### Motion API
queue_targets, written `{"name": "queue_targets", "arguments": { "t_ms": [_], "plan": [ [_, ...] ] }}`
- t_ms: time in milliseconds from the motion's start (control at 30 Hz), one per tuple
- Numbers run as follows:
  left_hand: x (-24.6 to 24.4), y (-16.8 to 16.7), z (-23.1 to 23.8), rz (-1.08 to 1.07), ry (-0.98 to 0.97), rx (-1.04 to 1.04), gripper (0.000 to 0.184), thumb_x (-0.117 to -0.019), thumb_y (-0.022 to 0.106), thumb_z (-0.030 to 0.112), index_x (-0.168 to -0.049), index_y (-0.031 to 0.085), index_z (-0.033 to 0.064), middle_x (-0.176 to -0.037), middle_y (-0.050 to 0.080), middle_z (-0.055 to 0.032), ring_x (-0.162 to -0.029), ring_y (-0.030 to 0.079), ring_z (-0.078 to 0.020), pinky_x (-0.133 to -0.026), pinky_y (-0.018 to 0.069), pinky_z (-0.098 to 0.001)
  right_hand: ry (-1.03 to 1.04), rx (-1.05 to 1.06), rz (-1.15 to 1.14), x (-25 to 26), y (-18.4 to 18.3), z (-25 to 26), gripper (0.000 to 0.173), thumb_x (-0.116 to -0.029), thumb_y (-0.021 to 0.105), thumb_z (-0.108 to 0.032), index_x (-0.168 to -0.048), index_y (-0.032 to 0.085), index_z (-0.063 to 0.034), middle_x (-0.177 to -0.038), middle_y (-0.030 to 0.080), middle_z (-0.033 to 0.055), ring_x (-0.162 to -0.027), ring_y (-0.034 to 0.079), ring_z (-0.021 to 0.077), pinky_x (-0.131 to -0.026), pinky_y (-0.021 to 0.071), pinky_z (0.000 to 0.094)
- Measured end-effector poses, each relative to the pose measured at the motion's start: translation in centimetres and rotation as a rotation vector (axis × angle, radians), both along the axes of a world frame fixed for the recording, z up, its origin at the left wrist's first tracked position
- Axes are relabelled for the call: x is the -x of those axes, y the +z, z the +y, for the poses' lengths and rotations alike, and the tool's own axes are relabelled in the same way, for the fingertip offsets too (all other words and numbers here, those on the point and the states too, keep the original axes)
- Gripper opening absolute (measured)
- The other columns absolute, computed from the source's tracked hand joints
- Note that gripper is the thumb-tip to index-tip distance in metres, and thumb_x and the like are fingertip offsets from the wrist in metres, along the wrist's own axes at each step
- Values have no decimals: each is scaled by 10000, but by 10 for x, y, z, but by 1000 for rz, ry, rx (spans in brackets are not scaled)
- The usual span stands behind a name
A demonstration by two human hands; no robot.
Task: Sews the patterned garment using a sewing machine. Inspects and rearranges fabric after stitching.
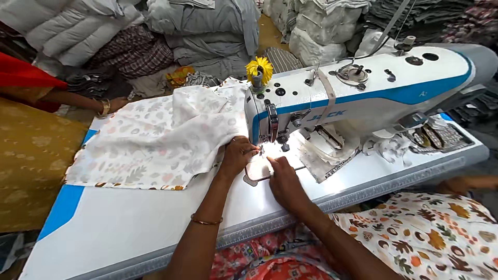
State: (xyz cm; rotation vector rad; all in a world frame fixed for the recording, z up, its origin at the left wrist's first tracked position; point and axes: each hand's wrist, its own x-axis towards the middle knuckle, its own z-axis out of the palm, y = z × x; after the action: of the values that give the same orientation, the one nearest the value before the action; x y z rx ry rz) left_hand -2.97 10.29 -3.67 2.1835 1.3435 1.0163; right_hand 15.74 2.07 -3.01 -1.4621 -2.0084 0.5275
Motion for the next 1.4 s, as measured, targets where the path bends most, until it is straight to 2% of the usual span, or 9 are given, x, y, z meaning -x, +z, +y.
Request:
{"name": "queue_targets", "arguments": {
  "t_ms": [133,300,567,833,967,1067,1233,1300,1400],
  "plan": [
    [0,-9,3,10,-3,-71,94,-867,758,74,-936,821,58,-981,762,-132,-1105,672,-344,-994,493,-534,-274,-534,-70,-103,1,-11,239,-923,631,-121,-1063,770,14,-1014,730,197,-892,721,297,-774,602,396],
    [1,-7,13,44,-15,-99,42,-850,769,54,-831,788,22,-919,750,-150,-1065,678,-349,-994,486,-530,-601,-568,-226,-228,-2,28,328,-1081,477,-138,-1273,665,49,-1351,621,285,-1294,571,469,-1100,410,611],
    [0,-8,15,36,18,-109,78,-840,760,22,-772,742,-12,-884,734,-164,-1045,681,-343,-975,497,-509,-628,-512,-193,-235,-13,33,325,-992,520,-168,-990,755,56,-1067,724,282,-991,685,488,-833,487,648],
    [-10,-15,-21,246,137,-225,184,-972,626,113,-1034,789,54,-1085,751,-137,-1099,691,-349,-979,507,-574,-571,-629,-140,-232,-10,24,327,-1052,555,-180,-1227,673,69,-1312,629,297,-1284,576,448,-1098,444,525],
    [-11,-9,-75,474,517,-146,467,-1013,507,458,-1370,672,208,-1530,483,-243,-1444,347,-563,-1038,141,-883,-620,-560,-80,-208,-16,1,366,-1045,556,-199,-1271,653,73,-1262,566,323,-1090,599,393,-923,519,445],
    [8,-1,-80,533,681,171,716,-990,424,667,-1587,409,272,-1606,128,-432,-1423,57,-737,-928,38,-957,-643,-570,-40,-196,-21,-4,337,-1042,580,-194,-1215,678,79,-1096,576,299,-803,605,283,-686,532,343],
    [37,10,10,565,571,381,855,-983,401,718,-1618,300,154,-1583,116,-464,-1424,85,-729,-965,100,-938,-686,-518,-12,-199,-18,-6,304,-1068,546,-187,-1216,687,38,-1012,568,207,-812,567,192,-706,499,249],
    [54,11,53,397,405,78,697,-1023,530,519,-1468,490,-16,-1486,401,-416,-1405,357,-603,-1089,248,-797,-704,-509,60,-203,-17,-5,313,-1076,529,-198,-1223,682,32,-1014,567,176,-851,565,158,-750,483,226],
    [66,5,87,201,136,-271,676,-984,550,390,-1467,441,-71,-1556,377,-333,-1473,343,-483,-1220,267,-561,-718,-436,357,-205,-13,-8,308,-1076,502,-170,-1252,648,37,-1015,571,78,-808,556,44,-726,480,166]
  ]
}}
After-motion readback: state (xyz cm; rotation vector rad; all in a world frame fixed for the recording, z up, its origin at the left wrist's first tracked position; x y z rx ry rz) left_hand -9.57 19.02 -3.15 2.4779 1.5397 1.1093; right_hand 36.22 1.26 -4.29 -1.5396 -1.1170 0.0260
